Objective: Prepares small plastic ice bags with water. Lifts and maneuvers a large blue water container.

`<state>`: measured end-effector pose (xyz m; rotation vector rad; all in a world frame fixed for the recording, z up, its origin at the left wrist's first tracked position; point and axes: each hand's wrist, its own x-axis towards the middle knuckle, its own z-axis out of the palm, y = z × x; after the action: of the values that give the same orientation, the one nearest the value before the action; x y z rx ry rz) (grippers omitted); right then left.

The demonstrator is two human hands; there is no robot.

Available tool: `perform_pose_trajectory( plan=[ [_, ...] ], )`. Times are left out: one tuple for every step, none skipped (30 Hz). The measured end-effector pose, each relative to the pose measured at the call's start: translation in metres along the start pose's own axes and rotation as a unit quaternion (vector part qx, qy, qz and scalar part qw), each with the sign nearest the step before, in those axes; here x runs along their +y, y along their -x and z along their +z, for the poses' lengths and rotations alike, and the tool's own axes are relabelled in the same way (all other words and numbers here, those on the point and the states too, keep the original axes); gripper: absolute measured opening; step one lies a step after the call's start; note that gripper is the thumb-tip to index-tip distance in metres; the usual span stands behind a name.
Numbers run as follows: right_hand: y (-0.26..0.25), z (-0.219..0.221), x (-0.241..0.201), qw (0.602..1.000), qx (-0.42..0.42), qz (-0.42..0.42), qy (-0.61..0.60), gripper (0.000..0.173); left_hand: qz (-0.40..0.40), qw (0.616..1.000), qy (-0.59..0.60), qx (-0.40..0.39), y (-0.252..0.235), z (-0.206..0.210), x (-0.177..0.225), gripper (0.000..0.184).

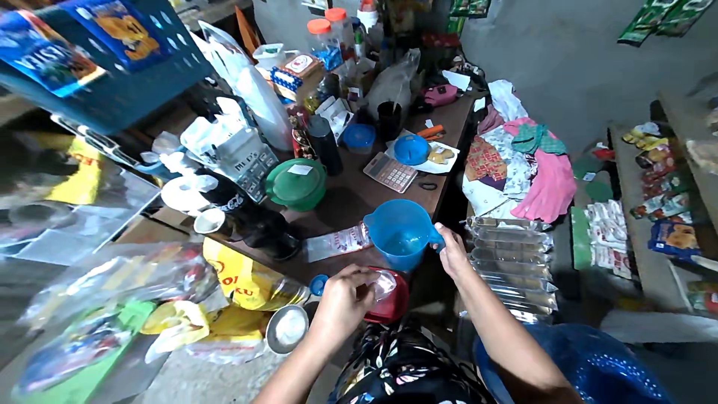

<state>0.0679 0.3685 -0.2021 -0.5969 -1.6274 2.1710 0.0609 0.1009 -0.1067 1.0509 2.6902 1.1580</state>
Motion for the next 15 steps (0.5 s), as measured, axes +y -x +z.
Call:
perform_pose_trajectory(
  plan=[
    [0.004,0.001,-0.009,1.000,-0.001,0.002,0.014,0.026,-0.008,1.000,0.003,0.005,0.000,-0.001,-0.001,0.017],
    [0.009,0.002,-0.021,0.999,-0.005,0.004,0.037,0.024,-0.017,1.000,0.006,0.007,0.000,-0.003,-0.001,0.017],
    [0.014,0.001,-0.034,0.998,-0.012,0.000,0.060,0.022,-0.030,0.999,0.012,0.004,0.000,-0.005,-0.001,0.017],
    [0.019,-0.001,-0.046,0.996,-0.022,-0.010,0.082,0.020,-0.039,0.999,0.017,0.003,0.000,-0.007,-0.001,0.017],
    [0.024,-0.004,-0.060,0.993,-0.040,-0.025,0.104,0.018,-0.046,0.999,0.022,0.002,0.000,-0.008,-0.002,0.017],
    [0.029,-0.007,-0.073,0.990,-0.062,-0.042,0.122,0.015,-0.051,0.998,0.025,0.004,-0.001,-0.008,-0.002,0.017],
    [0.035,-0.011,-0.087,0.985,-0.086,-0.058,0.139,0.011,-0.054,0.998,0.029,0.007,-0.001,-0.008,-0.003,0.017],
    [0.041,-0.013,-0.100,0.980,-0.107,-0.071,0.155,0.010,-0.056,0.998,0.031,0.010,-0.001,-0.008,-0.003,0.016],
    [0.047,-0.015,-0.114,0.973,-0.127,-0.082,0.173,0.015,-0.058,0.998,0.031,0.013,-0.001,-0.008,-0.003,0.016],
    [0.053,-0.016,-0.127,0.966,-0.145,-0.093,0.193,0.021,-0.059,0.998,0.032,0.015,-0.002,-0.009,-0.003,0.016],
    [0.059,-0.017,-0.139,0.958,-0.160,-0.108,0.214,0.024,-0.058,0.998,0.034,0.017,-0.003,-0.009,-0.003,0.016],
    [0.064,-0.017,-0.150,0.947,-0.172,-0.129,0.239,0.024,-0.054,0.998,0.034,0.018,-0.003,-0.009,-0.003,0.015],
    [0.069,-0.017,-0.159,0.937,-0.180,-0.153,0.257,0.023,-0.051,0.998,0.036,0.020,-0.004,-0.009,-0.002,0.015],
    [0.073,-0.016,-0.166,0.927,-0.185,-0.178,0.275,0.023,-0.047,0.998,0.039,0.023,-0.005,-0.010,-0.001,0.015],
    [0.077,-0.016,-0.173,0.916,-0.184,-0.198,0.295,0.024,-0.044,0.998,0.042,0.026,-0.006,-0.010,0.001,0.016]
  ],
)
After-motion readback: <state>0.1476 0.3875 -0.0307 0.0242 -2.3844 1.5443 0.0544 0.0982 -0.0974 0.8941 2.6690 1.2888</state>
